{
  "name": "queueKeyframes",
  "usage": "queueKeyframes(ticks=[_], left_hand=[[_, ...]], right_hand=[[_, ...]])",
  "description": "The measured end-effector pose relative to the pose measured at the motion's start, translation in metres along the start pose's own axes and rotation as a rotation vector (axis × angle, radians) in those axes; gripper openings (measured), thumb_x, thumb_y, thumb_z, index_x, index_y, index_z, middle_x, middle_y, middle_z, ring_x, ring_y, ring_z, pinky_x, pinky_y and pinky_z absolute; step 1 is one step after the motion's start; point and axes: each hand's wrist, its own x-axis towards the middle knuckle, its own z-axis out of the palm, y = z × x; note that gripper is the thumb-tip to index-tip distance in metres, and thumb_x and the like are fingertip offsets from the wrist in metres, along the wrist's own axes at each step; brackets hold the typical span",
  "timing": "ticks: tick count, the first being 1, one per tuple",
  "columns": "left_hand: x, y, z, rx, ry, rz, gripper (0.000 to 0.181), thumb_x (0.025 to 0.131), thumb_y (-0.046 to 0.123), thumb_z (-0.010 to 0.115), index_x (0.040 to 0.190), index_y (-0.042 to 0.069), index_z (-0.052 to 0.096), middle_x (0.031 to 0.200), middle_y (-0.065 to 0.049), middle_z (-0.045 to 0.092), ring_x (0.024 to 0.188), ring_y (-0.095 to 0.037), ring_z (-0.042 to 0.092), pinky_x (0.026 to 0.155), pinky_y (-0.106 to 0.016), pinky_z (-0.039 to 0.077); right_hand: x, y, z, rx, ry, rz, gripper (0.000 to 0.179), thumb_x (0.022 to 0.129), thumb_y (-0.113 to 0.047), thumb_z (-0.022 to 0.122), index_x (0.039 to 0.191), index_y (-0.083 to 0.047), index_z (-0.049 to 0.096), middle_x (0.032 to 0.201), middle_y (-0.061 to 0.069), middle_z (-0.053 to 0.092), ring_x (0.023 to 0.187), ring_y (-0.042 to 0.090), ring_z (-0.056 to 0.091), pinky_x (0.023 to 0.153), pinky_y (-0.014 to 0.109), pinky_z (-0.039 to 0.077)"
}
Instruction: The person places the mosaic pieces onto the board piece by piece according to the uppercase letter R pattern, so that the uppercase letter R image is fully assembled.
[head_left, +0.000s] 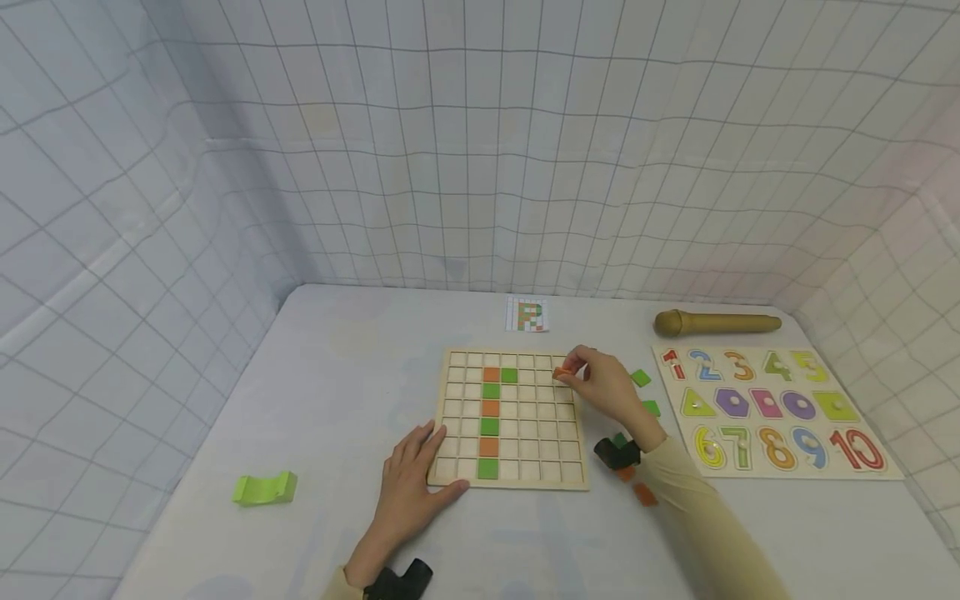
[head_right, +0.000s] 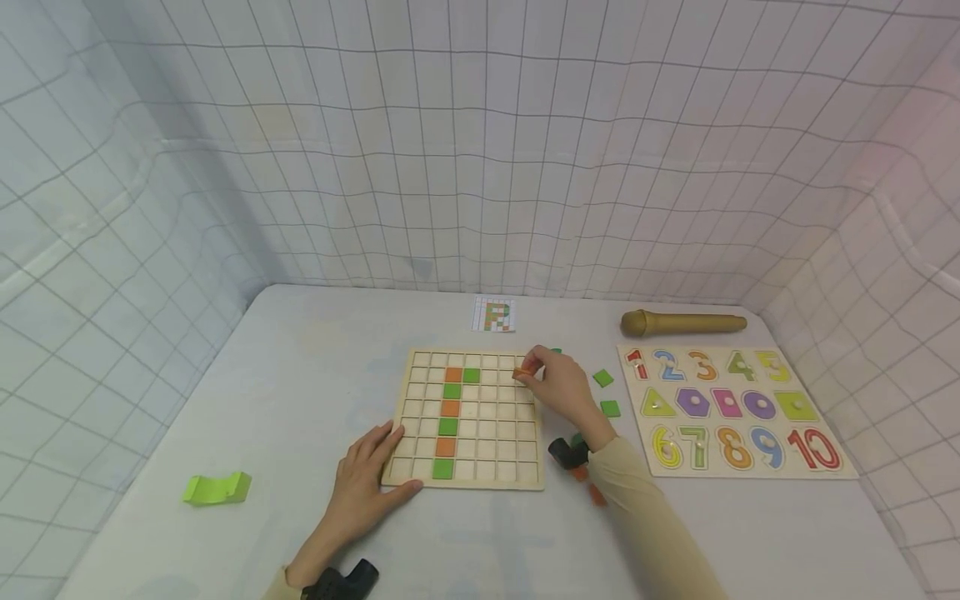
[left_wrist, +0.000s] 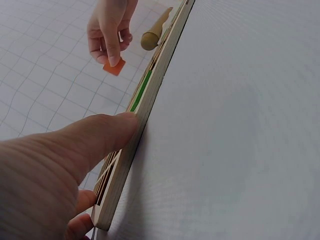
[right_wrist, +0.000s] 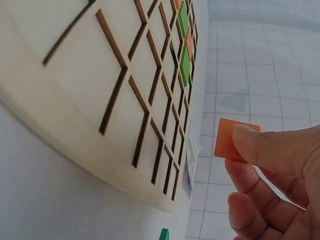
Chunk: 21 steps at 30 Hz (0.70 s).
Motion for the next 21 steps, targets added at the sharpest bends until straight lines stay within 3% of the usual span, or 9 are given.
queueKeyframes(ticks=[12, 21], left_hand=[[0.0, 0.001, 0.0, -0.002, 0.004, 0.002, 0.08, 0.075, 0.041, 0.078, 0.139, 0.005, 0.047, 0.145, -0.014, 0.036, 0.131, -0.034, 0.027, 0.094, -0.053, 0.025], [0.0, 0.0, 0.001, 0.002, 0.003, 0.004, 0.08, 0.075, 0.041, 0.078, 0.14, 0.006, 0.047, 0.146, -0.013, 0.036, 0.131, -0.034, 0.027, 0.094, -0.053, 0.025]], right_hand=[[0.023, -0.009, 0.027, 0.002, -0.035, -0.015, 0.015, 0.081, -0.018, 0.076, 0.086, -0.011, 0.065, 0.08, -0.003, 0.064, 0.064, 0.013, 0.052, 0.059, 0.03, 0.043], [0.03, -0.012, 0.038, -0.002, -0.104, 0.049, 0.008, 0.086, -0.018, 0.072, 0.088, -0.013, 0.066, 0.086, -0.002, 0.066, 0.07, 0.013, 0.056, 0.063, 0.033, 0.046]])
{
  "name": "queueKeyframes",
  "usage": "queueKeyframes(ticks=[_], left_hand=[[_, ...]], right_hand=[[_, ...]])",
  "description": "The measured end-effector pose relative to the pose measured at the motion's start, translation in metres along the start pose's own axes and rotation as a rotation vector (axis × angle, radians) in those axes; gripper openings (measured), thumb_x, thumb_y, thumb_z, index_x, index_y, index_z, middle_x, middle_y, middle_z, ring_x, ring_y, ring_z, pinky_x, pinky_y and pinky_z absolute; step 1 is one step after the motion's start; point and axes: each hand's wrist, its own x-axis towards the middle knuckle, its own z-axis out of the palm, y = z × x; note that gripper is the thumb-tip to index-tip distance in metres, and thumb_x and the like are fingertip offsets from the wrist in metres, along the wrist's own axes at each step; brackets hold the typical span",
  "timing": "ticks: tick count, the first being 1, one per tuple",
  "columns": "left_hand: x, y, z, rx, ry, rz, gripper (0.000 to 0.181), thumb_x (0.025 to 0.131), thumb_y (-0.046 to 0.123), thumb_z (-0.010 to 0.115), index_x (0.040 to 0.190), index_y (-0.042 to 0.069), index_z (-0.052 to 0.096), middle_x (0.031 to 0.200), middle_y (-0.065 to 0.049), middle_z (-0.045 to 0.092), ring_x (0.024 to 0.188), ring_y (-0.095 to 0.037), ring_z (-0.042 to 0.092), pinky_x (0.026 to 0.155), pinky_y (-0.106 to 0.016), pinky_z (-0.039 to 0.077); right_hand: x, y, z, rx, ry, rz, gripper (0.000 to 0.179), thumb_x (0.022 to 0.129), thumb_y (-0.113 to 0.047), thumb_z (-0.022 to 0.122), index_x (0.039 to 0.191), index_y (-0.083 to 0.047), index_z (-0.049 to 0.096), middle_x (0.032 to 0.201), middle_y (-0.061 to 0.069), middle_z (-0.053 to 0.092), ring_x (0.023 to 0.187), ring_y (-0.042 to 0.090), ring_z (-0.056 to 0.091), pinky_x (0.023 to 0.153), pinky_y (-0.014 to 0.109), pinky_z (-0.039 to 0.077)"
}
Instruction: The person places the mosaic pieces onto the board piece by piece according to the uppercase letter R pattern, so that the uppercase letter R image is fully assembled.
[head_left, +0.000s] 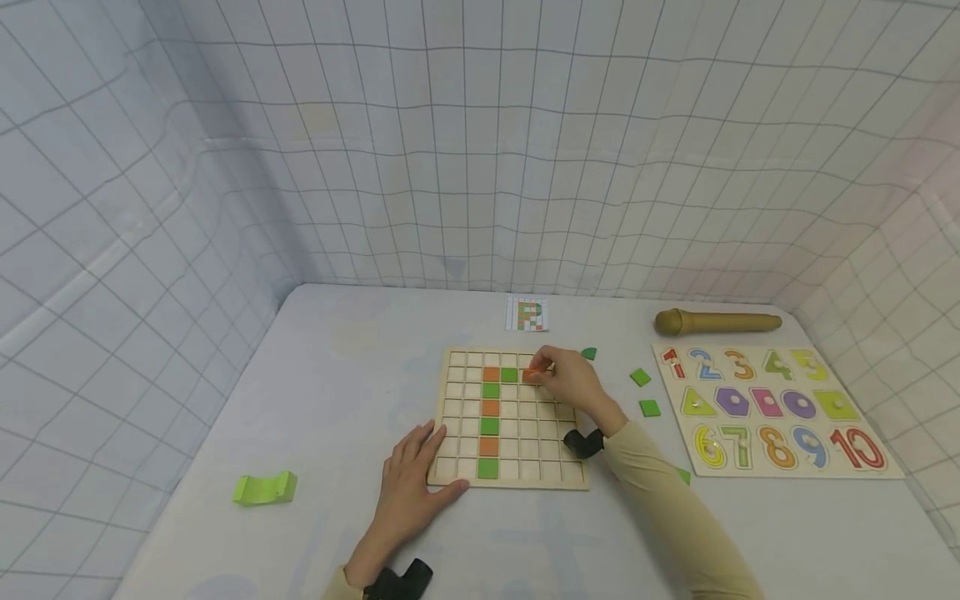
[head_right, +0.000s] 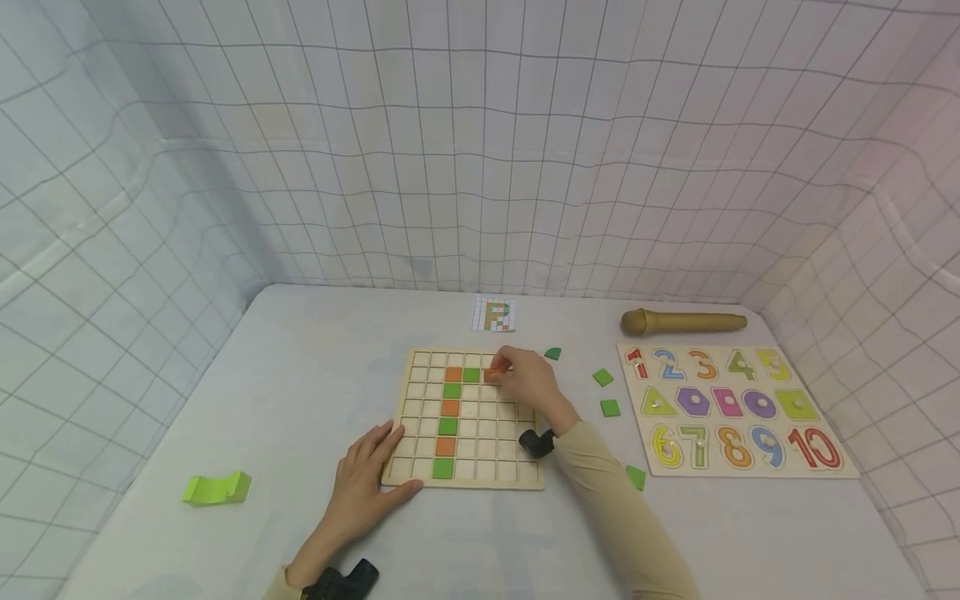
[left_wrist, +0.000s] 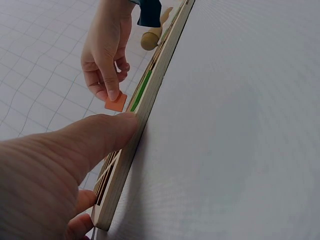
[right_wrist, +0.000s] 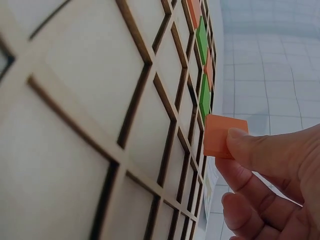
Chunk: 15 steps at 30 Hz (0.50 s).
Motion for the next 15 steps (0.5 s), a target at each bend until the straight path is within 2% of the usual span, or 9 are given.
queueKeyframes(ticks=[5, 15], left_hand=[[0.0001, 0.0003, -0.0005, 0.003, 0.015, 0.014, 0.079, 0.076, 0.042, 0.077, 0.139, 0.005, 0.048, 0.144, -0.014, 0.038, 0.13, -0.035, 0.028, 0.093, -0.054, 0.026], [0.0002, 0.001, -0.0003, 0.006, 0.037, 0.031, 0.079, 0.075, 0.041, 0.078, 0.138, 0.004, 0.048, 0.143, -0.015, 0.039, 0.13, -0.036, 0.03, 0.092, -0.054, 0.027]], right_hand=[[0.0024, -0.001, 0.0034, -0.007, -0.016, 0.032, 0.008, 0.087, -0.019, 0.071, 0.088, -0.014, 0.066, 0.085, -0.003, 0.065, 0.072, 0.013, 0.058, 0.064, 0.032, 0.046], [0.004, -0.0061, 0.0024, -0.018, -0.036, 0.04, 0.006, 0.088, -0.016, 0.07, 0.089, -0.013, 0.065, 0.085, -0.002, 0.064, 0.074, 0.015, 0.059, 0.064, 0.034, 0.046]])
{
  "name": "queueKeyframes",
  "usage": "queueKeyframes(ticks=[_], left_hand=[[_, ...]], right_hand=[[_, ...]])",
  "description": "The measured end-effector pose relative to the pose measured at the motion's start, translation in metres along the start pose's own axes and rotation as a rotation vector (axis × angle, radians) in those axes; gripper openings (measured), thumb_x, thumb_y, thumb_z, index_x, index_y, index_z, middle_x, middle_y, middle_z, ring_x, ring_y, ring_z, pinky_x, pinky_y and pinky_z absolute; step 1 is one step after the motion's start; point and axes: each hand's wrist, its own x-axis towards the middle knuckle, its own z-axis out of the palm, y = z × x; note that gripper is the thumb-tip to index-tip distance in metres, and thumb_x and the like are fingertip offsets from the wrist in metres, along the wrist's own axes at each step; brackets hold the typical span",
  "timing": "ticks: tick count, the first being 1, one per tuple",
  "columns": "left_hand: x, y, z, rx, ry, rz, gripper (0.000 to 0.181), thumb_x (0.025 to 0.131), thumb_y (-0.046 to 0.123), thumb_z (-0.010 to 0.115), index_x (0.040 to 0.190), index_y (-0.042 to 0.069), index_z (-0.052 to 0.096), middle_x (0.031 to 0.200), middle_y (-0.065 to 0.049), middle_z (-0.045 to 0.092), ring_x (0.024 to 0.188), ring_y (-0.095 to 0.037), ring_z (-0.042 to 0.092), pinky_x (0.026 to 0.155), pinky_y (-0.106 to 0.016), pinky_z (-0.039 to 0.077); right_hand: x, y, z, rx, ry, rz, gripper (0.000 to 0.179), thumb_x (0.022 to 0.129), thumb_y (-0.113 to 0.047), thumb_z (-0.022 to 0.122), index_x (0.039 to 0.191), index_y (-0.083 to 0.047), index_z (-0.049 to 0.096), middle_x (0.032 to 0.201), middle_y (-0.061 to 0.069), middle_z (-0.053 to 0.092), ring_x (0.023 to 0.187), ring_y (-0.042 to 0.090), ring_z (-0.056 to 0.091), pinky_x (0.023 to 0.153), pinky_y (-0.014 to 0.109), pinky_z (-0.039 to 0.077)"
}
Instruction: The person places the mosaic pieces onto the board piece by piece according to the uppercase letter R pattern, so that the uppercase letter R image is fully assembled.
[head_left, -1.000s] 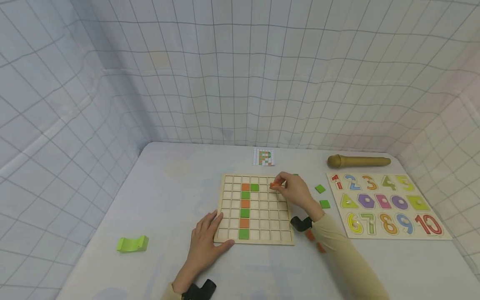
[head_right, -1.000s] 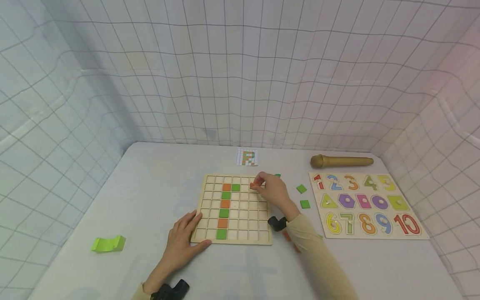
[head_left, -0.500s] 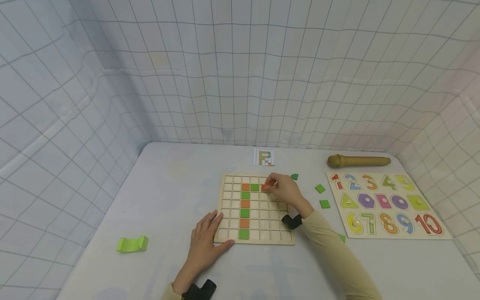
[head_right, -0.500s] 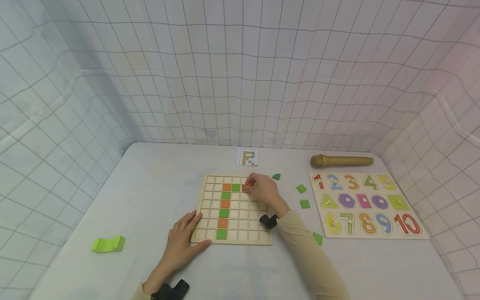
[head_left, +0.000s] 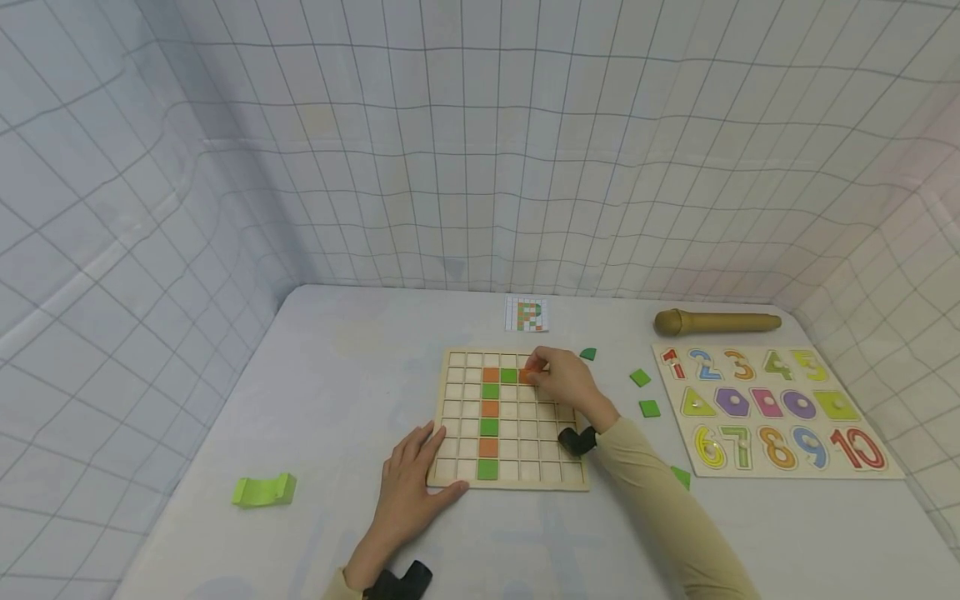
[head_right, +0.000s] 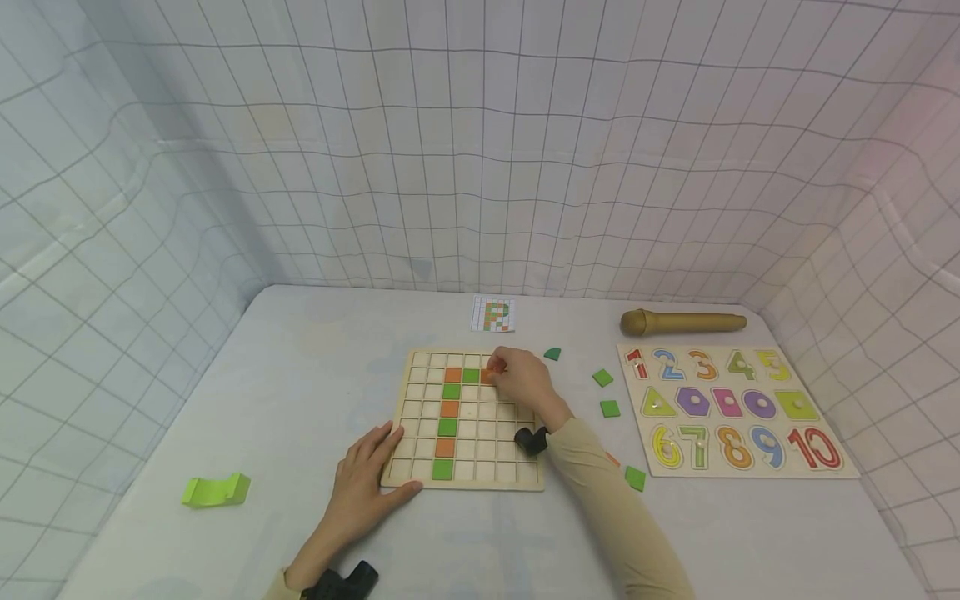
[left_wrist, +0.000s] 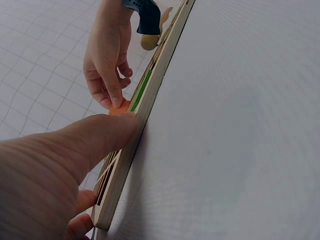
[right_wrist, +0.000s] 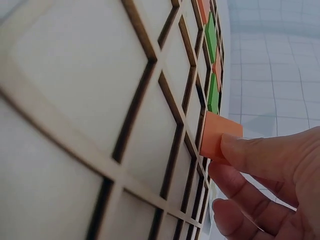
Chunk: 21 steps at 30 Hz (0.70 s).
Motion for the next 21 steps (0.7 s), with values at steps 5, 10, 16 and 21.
queueKeyframes(ticks=[5, 10, 16, 21], left_hand=[[-0.0001, -0.0001, 0.0003, -0.001, 0.007, 0.008, 0.079, 0.075, 0.04, 0.079, 0.138, 0.004, 0.049, 0.143, -0.015, 0.039, 0.129, -0.036, 0.03, 0.092, -0.054, 0.027], [-0.0002, -0.0009, 0.0005, 0.006, 0.021, 0.027, 0.078, 0.075, 0.04, 0.079, 0.137, 0.003, 0.05, 0.142, -0.016, 0.041, 0.128, -0.038, 0.032, 0.09, -0.055, 0.028], [0.0001, -0.0008, 0.0005, -0.002, 0.009, 0.011, 0.08, 0.074, 0.041, 0.079, 0.138, 0.004, 0.049, 0.143, -0.015, 0.039, 0.129, -0.037, 0.031, 0.092, -0.055, 0.027], [-0.0003, -0.0007, 0.0002, -0.014, -0.009, -0.005, 0.08, 0.074, 0.041, 0.079, 0.139, 0.005, 0.048, 0.144, -0.015, 0.038, 0.13, -0.036, 0.029, 0.093, -0.054, 0.026]], right_hand=[[0.0026, -0.0002, 0.0003, -0.026, -0.018, 0.005, 0.004, 0.088, -0.014, 0.069, 0.091, -0.013, 0.067, 0.085, -0.001, 0.064, 0.077, 0.017, 0.06, 0.066, 0.036, 0.047], [0.0038, -0.0007, 0.0006, -0.07, -0.035, 0.011, 0.006, 0.089, -0.017, 0.068, 0.092, -0.012, 0.069, 0.084, 0.0, 0.063, 0.074, 0.016, 0.058, 0.064, 0.034, 0.047], [0.0046, -0.0014, 0.0003, -0.089, -0.042, 0.026, 0.007, 0.089, -0.018, 0.068, 0.091, -0.012, 0.071, 0.082, -0.001, 0.062, 0.073, 0.016, 0.057, 0.063, 0.034, 0.046], [0.0054, 0.0, 0.0019, -0.096, -0.047, 0.034, 0.007, 0.089, -0.019, 0.068, 0.091, -0.014, 0.072, 0.083, -0.002, 0.062, 0.073, 0.015, 0.057, 0.063, 0.033, 0.046]])
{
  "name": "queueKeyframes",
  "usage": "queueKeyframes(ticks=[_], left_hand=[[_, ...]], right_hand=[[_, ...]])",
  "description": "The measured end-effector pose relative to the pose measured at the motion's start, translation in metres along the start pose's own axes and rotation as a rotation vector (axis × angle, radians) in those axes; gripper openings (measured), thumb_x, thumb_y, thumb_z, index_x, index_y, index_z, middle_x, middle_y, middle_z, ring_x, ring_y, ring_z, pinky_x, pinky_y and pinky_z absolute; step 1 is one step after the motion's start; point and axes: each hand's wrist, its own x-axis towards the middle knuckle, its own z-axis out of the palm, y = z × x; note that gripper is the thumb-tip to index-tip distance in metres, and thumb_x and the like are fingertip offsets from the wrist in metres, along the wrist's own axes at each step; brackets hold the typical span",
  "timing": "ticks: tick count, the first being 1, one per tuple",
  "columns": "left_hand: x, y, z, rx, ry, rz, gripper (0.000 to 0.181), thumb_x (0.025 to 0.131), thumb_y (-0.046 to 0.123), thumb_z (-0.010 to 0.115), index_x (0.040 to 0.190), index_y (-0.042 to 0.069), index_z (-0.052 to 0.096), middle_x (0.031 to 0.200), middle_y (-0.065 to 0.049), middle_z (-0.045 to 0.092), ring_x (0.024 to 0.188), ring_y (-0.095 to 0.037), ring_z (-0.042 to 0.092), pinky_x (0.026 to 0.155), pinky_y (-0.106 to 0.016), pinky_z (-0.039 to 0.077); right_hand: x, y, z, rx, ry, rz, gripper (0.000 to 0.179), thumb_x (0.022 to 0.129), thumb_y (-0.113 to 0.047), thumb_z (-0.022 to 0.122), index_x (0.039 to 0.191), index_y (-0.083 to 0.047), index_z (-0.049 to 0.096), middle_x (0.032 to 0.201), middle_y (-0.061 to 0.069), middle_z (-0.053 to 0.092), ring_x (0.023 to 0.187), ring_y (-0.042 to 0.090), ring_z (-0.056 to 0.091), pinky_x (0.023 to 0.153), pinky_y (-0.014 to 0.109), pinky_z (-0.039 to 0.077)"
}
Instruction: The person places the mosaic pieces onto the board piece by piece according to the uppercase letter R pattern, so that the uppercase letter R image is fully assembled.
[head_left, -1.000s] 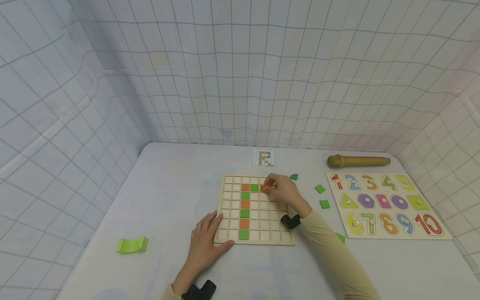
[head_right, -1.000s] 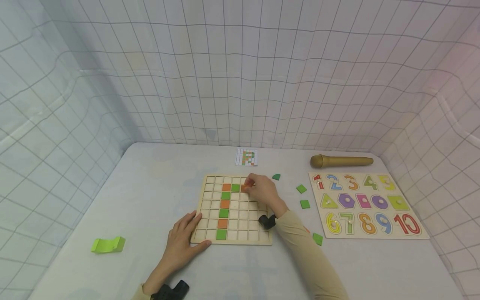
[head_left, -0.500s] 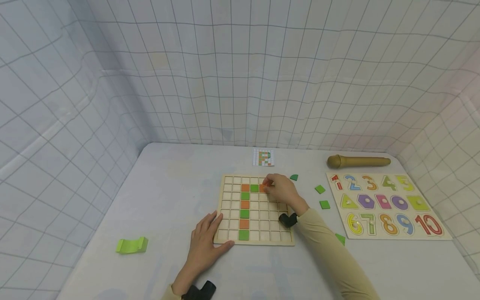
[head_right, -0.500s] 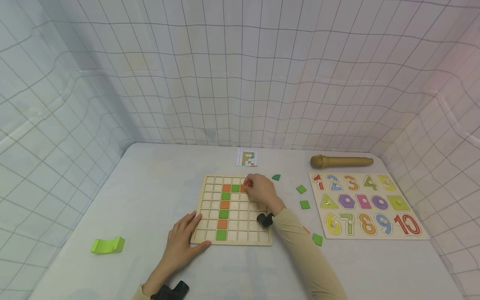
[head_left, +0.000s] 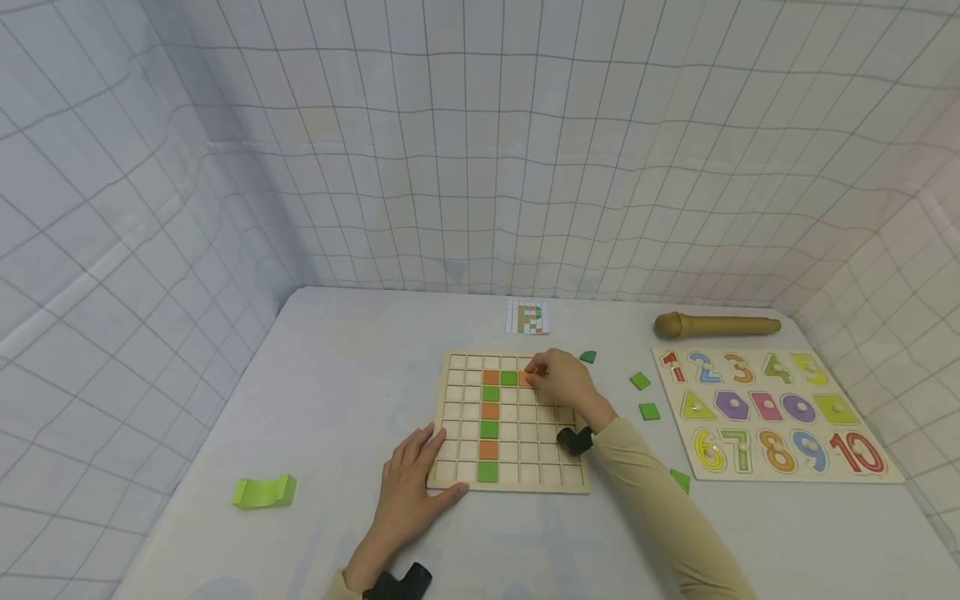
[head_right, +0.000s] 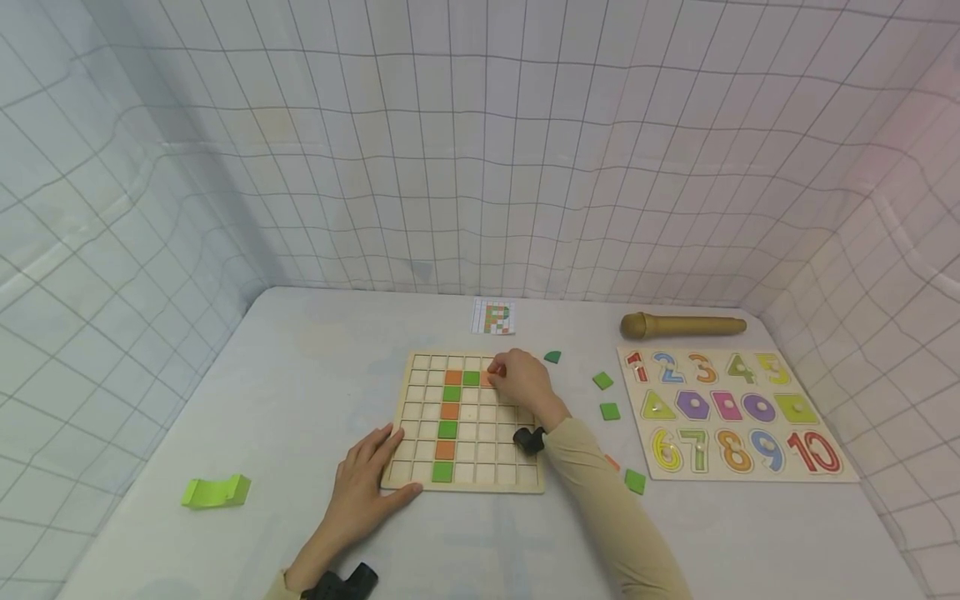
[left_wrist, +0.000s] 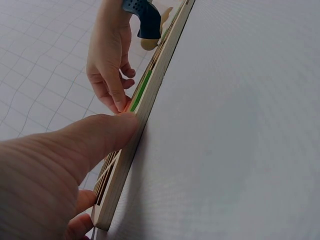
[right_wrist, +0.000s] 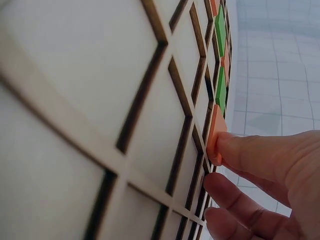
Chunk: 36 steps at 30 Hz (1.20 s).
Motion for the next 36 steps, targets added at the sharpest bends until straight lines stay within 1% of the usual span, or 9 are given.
queueKeyframes(ticks=[11, 16, 23, 30, 34, 36], left_hand=[[0.0, 0.0, 0.0, -0.009, -0.007, -0.005, 0.081, 0.074, 0.042, 0.078, 0.139, 0.005, 0.048, 0.145, -0.015, 0.038, 0.13, -0.036, 0.029, 0.094, -0.055, 0.025], [0.0, 0.001, 0.0, -0.009, -0.004, -0.003, 0.081, 0.074, 0.041, 0.078, 0.139, 0.004, 0.048, 0.145, -0.015, 0.038, 0.13, -0.036, 0.029, 0.094, -0.055, 0.026], [0.0, -0.001, 0.0, 0.008, -0.004, -0.002, 0.081, 0.074, 0.042, 0.079, 0.139, 0.005, 0.048, 0.145, -0.015, 0.038, 0.13, -0.036, 0.029, 0.094, -0.055, 0.026], [0.0, -0.003, 0.001, 0.01, -0.002, 0.0, 0.082, 0.074, 0.044, 0.078, 0.14, 0.006, 0.047, 0.145, -0.014, 0.037, 0.13, -0.035, 0.029, 0.093, -0.054, 0.026], [0.0, -0.003, 0.002, 0.006, 0.0, 0.001, 0.082, 0.074, 0.044, 0.078, 0.14, 0.006, 0.047, 0.145, -0.013, 0.037, 0.131, -0.035, 0.029, 0.093, -0.053, 0.027], [0.0, -0.003, 0.002, 0.004, 0.002, 0.002, 0.082, 0.074, 0.043, 0.078, 0.14, 0.006, 0.047, 0.145, -0.013, 0.038, 0.13, -0.035, 0.029, 0.092, -0.053, 0.027]], right_hand=[[-0.001, 0.0, 0.0, 0.009, 0.022, 0.039, 0.008, 0.088, -0.021, 0.07, 0.089, -0.016, 0.077, 0.092, 0.0, 0.064, 0.076, 0.013, 0.057, 0.059, 0.028, 0.044], [-0.001, 0.001, -0.001, 0.011, 0.015, 0.036, 0.01, 0.088, -0.022, 0.07, 0.092, -0.016, 0.077, 0.091, 0.0, 0.065, 0.076, 0.013, 0.058, 0.061, 0.029, 0.045], [0.0, 0.004, 0.0, 0.008, 0.009, -0.001, 0.012, 0.088, -0.023, 0.069, 0.095, -0.015, 0.074, 0.084, -0.001, 0.064, 0.074, 0.014, 0.057, 0.062, 0.032, 0.046], [0.0, 0.004, 0.0, 0.015, 0.008, -0.025, 0.013, 0.089, -0.024, 0.069, 0.095, -0.013, 0.073, 0.082, -0.001, 0.063, 0.072, 0.015, 0.056, 0.063, 0.033, 0.046], [0.001, 0.008, -0.002, 0.04, 0.014, -0.058, 0.015, 0.089, -0.024, 0.068, 0.095, -0.01, 0.073, 0.082, -0.002, 0.063, 0.073, 0.014, 0.056, 0.062, 0.031, 0.046], [0.001, 0.011, -0.004, 0.065, 0.034, -0.077, 0.016, 0.089, -0.022, 0.068, 0.096, -0.008, 0.073, 0.083, -0.002, 0.063, 0.072, 0.014, 0.056, 0.062, 0.031, 0.046]])
